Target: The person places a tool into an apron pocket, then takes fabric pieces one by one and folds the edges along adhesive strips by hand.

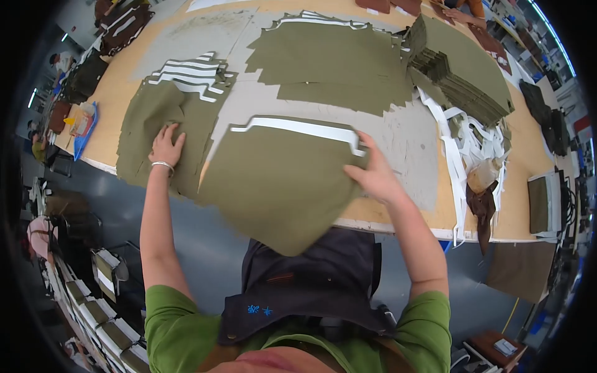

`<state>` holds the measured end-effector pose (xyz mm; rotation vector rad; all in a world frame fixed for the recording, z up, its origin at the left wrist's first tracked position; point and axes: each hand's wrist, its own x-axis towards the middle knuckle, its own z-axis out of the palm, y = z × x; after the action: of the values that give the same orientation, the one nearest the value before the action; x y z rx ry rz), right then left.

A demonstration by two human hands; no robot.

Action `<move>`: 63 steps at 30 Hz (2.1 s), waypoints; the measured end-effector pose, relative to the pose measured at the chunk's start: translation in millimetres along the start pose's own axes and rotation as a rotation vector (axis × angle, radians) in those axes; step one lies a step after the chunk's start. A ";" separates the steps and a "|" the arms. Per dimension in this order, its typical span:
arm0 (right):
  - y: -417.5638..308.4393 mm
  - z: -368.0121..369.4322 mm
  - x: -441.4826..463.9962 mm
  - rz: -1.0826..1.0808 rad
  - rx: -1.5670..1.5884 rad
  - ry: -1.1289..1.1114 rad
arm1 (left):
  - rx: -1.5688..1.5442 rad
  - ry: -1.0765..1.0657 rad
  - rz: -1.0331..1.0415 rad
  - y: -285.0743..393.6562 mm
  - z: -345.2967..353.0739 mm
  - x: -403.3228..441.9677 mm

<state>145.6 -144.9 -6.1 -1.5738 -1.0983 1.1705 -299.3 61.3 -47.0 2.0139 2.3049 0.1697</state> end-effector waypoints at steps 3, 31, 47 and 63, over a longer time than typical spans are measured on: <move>40.9 -66.8 -56.7 0.062 -0.047 0.160 | 0.169 0.167 0.087 28.7 -0.4 -4.1; 31.5 20.3 4.4 -0.519 -0.777 0.147 | -0.508 -0.053 0.467 296.5 49.4 -1.7; -3.7 83.5 187.2 -0.162 -0.724 0.510 | -0.534 -0.065 0.494 292.4 56.7 32.2; -13.2 98.4 210.9 -0.042 -0.502 0.570 | -0.571 -0.005 0.624 282.9 67.8 34.8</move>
<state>83.8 74.1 -56.5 -2.0789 -1.0650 0.3663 -17.4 135.3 -76.0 2.2775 1.3155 0.7501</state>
